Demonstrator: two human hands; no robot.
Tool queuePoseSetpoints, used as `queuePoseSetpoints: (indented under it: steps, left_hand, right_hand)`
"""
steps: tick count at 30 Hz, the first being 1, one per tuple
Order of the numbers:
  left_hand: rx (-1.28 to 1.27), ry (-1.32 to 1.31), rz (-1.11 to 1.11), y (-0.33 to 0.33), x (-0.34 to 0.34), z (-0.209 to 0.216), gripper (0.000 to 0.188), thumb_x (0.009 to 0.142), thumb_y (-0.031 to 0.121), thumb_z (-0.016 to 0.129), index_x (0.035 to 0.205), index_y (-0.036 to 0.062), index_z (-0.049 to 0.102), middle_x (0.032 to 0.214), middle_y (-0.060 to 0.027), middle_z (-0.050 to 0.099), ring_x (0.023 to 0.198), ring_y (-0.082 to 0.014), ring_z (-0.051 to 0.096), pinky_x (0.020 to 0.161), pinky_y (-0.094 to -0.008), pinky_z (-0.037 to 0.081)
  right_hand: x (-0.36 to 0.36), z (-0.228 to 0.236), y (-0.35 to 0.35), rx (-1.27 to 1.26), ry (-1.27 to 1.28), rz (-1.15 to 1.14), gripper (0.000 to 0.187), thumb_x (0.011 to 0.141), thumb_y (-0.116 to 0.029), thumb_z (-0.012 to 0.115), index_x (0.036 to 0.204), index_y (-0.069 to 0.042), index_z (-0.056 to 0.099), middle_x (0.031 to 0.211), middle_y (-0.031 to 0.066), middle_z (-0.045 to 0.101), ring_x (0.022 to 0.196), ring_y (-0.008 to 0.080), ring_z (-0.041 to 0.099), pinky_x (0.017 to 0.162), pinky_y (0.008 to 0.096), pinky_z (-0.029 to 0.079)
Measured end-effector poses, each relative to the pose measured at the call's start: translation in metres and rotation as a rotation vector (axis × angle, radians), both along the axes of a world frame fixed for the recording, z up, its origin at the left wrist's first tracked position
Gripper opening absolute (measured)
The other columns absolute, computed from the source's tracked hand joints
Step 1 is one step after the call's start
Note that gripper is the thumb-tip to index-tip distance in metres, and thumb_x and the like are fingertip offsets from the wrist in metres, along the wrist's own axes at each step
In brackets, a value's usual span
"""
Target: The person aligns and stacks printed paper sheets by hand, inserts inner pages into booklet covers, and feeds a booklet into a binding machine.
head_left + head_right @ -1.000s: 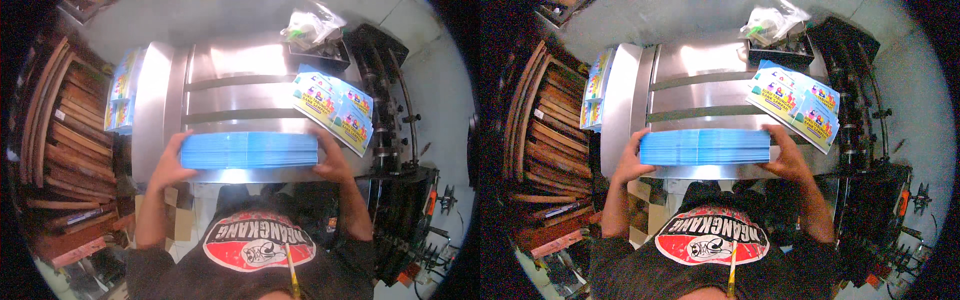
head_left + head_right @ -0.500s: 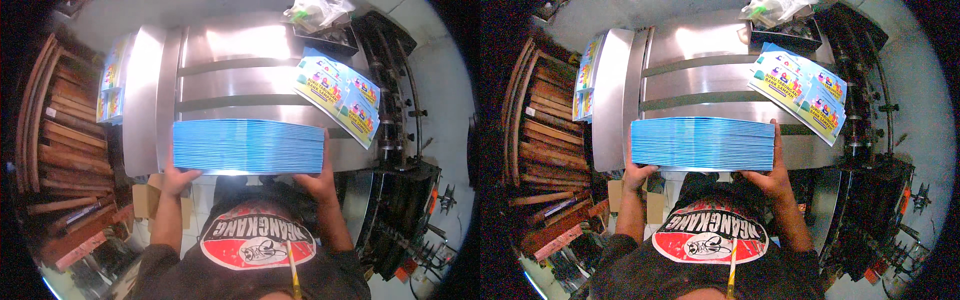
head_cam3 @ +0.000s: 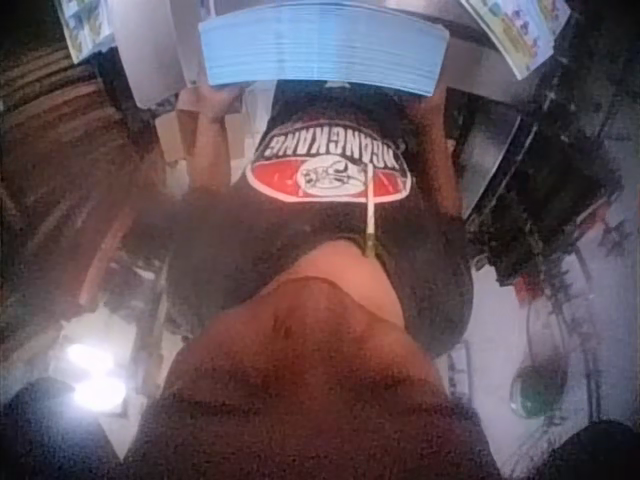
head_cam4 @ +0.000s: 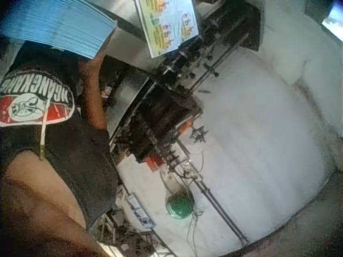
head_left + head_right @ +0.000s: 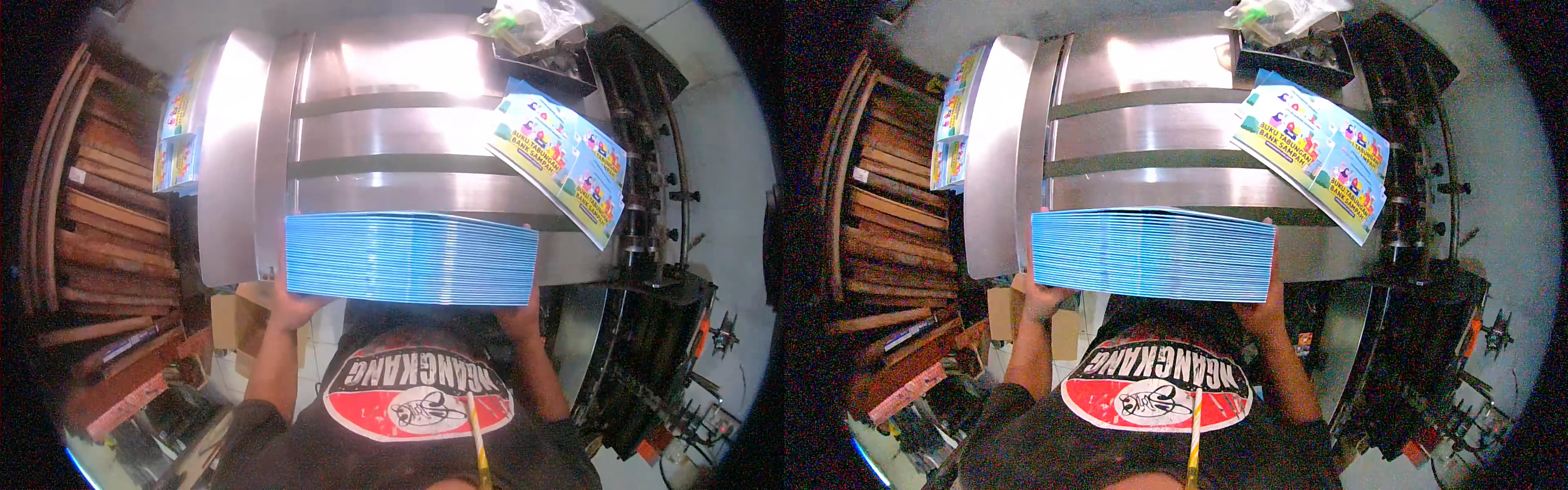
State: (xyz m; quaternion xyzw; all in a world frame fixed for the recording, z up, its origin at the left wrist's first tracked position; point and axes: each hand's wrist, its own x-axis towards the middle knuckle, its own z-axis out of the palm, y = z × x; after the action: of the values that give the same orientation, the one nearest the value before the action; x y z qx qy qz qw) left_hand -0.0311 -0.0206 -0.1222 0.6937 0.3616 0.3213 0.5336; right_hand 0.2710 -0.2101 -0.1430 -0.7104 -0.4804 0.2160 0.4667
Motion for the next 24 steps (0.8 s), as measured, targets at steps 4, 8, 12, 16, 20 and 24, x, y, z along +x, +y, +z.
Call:
queuePoseSetpoints:
  steps: [4,8,12,16,20,24]
  left_hand:
    - [-0.158,-0.106,0.03,-0.005,-0.003,-0.008,0.109,0.061,0.012,0.085,0.147,0.0064,0.019,0.148,-0.0108,0.029,0.129,-0.0229,0.039,0.106,-0.0373,0.035]
    - [-0.145,-0.142,0.014,0.0,0.005,-0.009,0.113,0.058,0.013,0.087,0.147,0.0059,0.018,0.146,-0.0108,0.033,0.129,-0.0229,0.04,0.106,-0.0373,0.035]
    - [-0.087,-0.116,0.014,0.008,-0.003,-0.013,0.108,0.056,0.016,0.088,0.143,0.0045,0.027,0.138,-0.0104,0.042,0.123,-0.0219,0.045,0.103,-0.0357,0.038]
    - [-0.03,-0.049,-0.055,0.017,0.001,-0.007,0.095,0.054,0.021,0.089,0.133,0.0036,0.039,0.123,-0.0087,0.049,0.112,-0.02,0.05,0.097,-0.0338,0.041]
    - [-0.034,0.028,-0.04,0.016,0.001,-0.007,0.09,0.055,0.019,0.087,0.13,0.0034,0.041,0.123,-0.009,0.05,0.111,-0.0207,0.051,0.097,-0.0342,0.041]
    - [-0.01,0.034,-0.027,0.018,-0.006,-0.014,0.089,0.056,0.018,0.086,0.131,0.0035,0.041,0.126,-0.0102,0.048,0.114,-0.0215,0.049,0.098,-0.0348,0.04]
  right_hand:
    - [-0.003,-0.003,0.004,0.045,0.022,-0.013,0.086,0.084,-0.032,0.067,0.145,0.001,0.016,0.148,0.0218,0.026,0.135,0.0317,0.031,0.111,0.0383,0.025]
    - [-0.008,-0.005,0.004,0.047,0.096,-0.061,0.085,0.084,-0.03,0.067,0.145,0.001,0.017,0.15,0.0209,0.023,0.136,0.0313,0.031,0.111,0.0386,0.024]
    - [0.011,0.014,0.0,-0.098,0.058,0.125,0.093,0.08,-0.03,0.071,0.146,0.0,0.013,0.152,0.0194,0.019,0.136,0.0309,0.029,0.111,0.0407,0.024]
    - [0.013,0.093,0.025,0.348,0.874,0.136,0.078,0.078,-0.027,0.073,0.141,-0.003,0.033,0.145,0.0181,0.033,0.132,0.0304,0.035,0.109,0.0413,0.027]
    - [0.023,0.113,0.046,-0.037,-0.493,0.126,0.025,0.072,-0.022,0.072,0.093,-0.011,0.065,0.09,0.008,0.058,0.088,0.0264,0.055,0.081,0.0387,0.042]
    - [0.011,0.116,0.068,-0.084,-0.691,0.311,0.009,0.075,-0.01,0.068,0.08,-0.009,0.061,0.077,0.0029,0.054,0.076,0.0231,0.052,0.067,0.0362,0.04]
